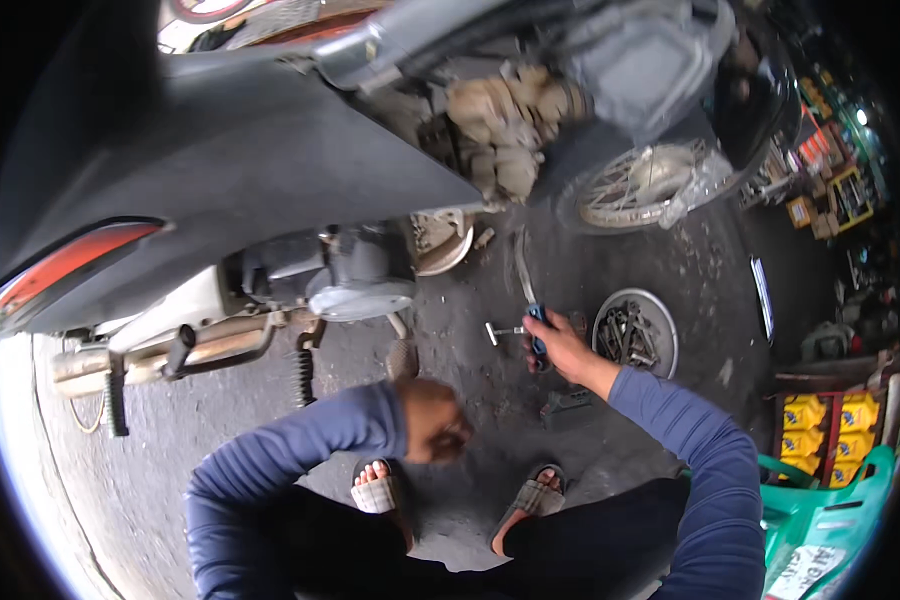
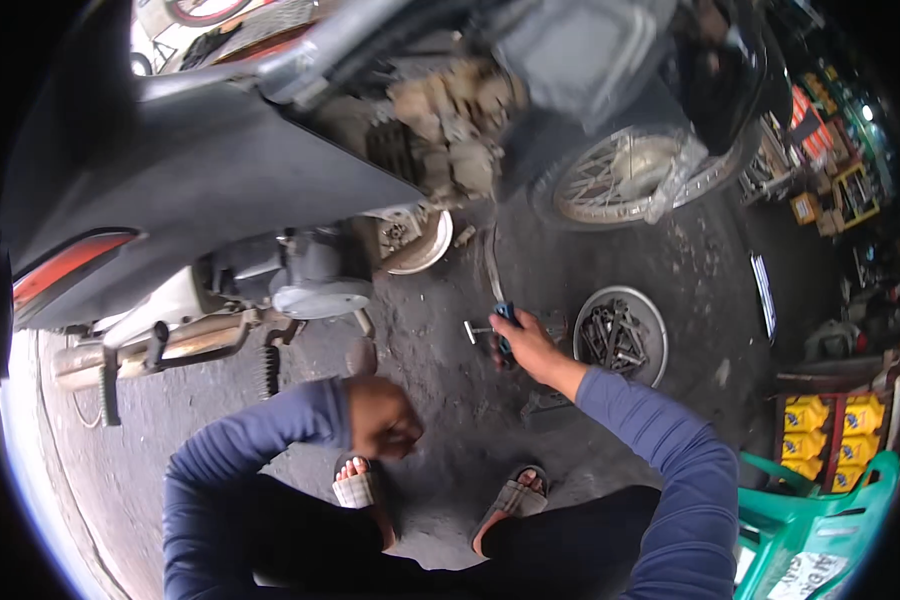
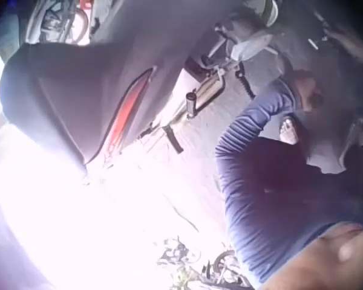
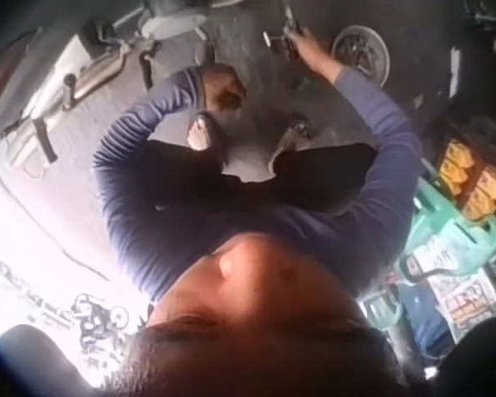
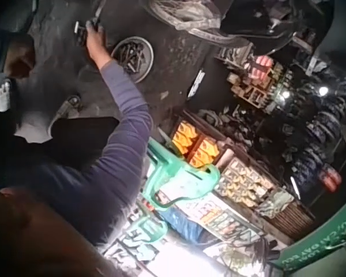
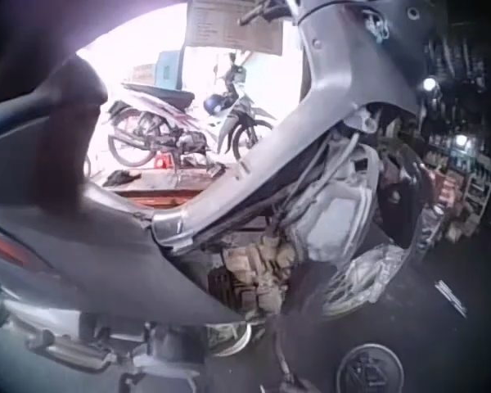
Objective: Repairing or disassembling components of a motorcycle exhaust and engine area using hand and power tools.
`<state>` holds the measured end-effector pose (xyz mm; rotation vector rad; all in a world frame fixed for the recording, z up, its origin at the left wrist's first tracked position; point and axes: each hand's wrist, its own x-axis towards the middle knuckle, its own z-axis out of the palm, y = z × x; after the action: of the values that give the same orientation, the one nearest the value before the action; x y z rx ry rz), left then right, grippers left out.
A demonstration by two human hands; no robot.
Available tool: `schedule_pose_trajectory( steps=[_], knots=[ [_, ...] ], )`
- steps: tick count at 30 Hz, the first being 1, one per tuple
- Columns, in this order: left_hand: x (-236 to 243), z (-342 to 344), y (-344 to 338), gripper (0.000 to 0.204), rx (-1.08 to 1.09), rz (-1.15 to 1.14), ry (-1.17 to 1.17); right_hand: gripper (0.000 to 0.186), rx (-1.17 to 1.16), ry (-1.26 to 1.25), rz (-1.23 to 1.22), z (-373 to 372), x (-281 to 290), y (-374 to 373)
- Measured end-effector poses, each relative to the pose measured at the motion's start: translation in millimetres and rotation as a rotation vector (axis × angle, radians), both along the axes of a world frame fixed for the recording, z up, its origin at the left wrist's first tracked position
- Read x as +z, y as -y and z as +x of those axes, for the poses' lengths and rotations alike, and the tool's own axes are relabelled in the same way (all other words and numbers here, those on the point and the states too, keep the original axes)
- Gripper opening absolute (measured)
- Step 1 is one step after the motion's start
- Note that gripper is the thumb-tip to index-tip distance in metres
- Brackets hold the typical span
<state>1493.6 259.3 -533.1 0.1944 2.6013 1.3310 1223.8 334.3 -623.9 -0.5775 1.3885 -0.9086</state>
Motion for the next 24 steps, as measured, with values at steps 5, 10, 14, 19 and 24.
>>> schedule_pose_trajectory(
  steps=[5,10,14,19,24],
  knots=[
    [-82,56,-48,0.018,-0.126,0.345,0.335,0.025,-0.25,0.617,-0.21,69,23,43],
    [-155,88,-102,0.018,0.109,0.527,0.278,0.019,-0.288,0.506,-0.268,48,31,80],
    [-145,91,-82,0.02,-0.018,0.224,0.487,0.016,-0.356,0.504,-0.25,99,53,46],
    [-139,77,-84,0.023,0.071,0.22,0.444,0.015,-0.362,0.484,-0.272,65,56,74],
    [-115,80,-75,0.017,0.159,0.092,0.288,0.02,-0.198,-0.061,-0.131,67,-10,22]
  ],
)
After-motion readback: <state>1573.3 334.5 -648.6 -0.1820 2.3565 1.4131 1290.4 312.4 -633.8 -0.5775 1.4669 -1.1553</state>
